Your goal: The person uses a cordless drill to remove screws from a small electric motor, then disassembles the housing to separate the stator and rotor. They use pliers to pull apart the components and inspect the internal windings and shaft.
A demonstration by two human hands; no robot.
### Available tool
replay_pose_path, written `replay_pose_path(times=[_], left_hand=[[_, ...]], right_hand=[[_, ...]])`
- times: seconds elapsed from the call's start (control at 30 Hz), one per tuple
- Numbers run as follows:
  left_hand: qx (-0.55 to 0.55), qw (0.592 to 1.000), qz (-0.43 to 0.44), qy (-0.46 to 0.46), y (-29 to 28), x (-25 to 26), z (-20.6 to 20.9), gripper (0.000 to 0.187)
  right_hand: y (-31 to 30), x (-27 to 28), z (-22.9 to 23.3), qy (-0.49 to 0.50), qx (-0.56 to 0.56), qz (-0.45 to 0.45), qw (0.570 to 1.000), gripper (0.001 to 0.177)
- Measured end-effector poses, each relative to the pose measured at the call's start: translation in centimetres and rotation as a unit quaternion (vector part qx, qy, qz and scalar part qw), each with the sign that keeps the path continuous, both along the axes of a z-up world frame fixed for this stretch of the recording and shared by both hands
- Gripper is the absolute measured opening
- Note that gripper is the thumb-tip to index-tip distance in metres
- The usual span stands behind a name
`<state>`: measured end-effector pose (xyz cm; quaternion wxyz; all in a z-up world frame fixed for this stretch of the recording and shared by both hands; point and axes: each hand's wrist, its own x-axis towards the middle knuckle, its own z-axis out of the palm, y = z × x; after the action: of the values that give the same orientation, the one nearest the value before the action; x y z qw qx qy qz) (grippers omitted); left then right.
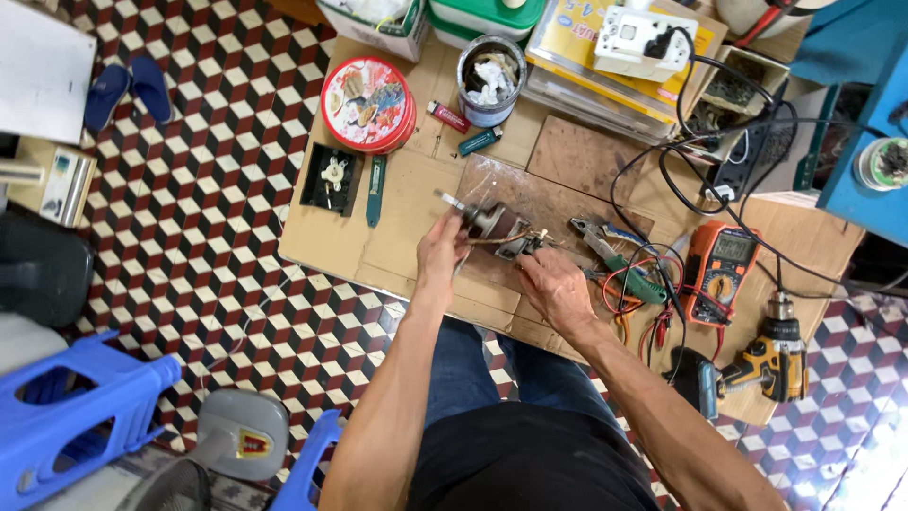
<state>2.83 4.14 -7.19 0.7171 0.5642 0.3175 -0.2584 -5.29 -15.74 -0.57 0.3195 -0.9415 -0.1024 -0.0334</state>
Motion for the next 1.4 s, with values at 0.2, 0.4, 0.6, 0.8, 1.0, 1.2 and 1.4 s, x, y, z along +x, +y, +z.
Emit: replay_pose_path(times=[0.2, 0.4, 0.6, 0.8, 1.0, 1.2, 1.4], left_hand=[[0.210, 0.965, -0.031, -0.151, -0.5, -2.5, 2.6, 0.038], [0.274, 0.941, 0.049, -0.194, -2.7, -7.3, 4.6, 0.028], [0.297, 0.929, 0.043, -0.214, -1.0, -5.6, 5.0, 0.024], [0.452, 0.832, -0.055, -0.317, -0.4, -7.5, 5.5, 0.030], [0.444, 0.775, -0.310, -0.325, 2.9, -2.3, 2.2, 0.026], [0.398, 0.738, -0.327, -0.435, 4.8, -2.0, 3.1, 0.026], [0.358, 0.770, -0.341, -0.403, 4.0, -4.9, 5.1, 0.018]], right_hand=[[0.0, -0.6, 1.9, -0.028, 0.037, -0.043, 0.998, 0.018], [-0.2, 2.3, 2.4, -0.055, 0.004, -0.089, 0.994, 0.025], [-1.6, 3.1, 0.5, 0.091, 0.034, -0.099, 0.990, 0.035], [-2.3, 1.7, -1.1, 0.150, 0.056, -0.114, 0.981, 0.027], [-3.4, 1.1, -2.0, 0.198, 0.119, -0.183, 0.956, 0.027], [-3.7, 1.0, -2.6, 0.307, 0.153, -0.204, 0.917, 0.032], [-3.8, 0.1, -4.2, 0.332, 0.162, -0.187, 0.910, 0.035]])
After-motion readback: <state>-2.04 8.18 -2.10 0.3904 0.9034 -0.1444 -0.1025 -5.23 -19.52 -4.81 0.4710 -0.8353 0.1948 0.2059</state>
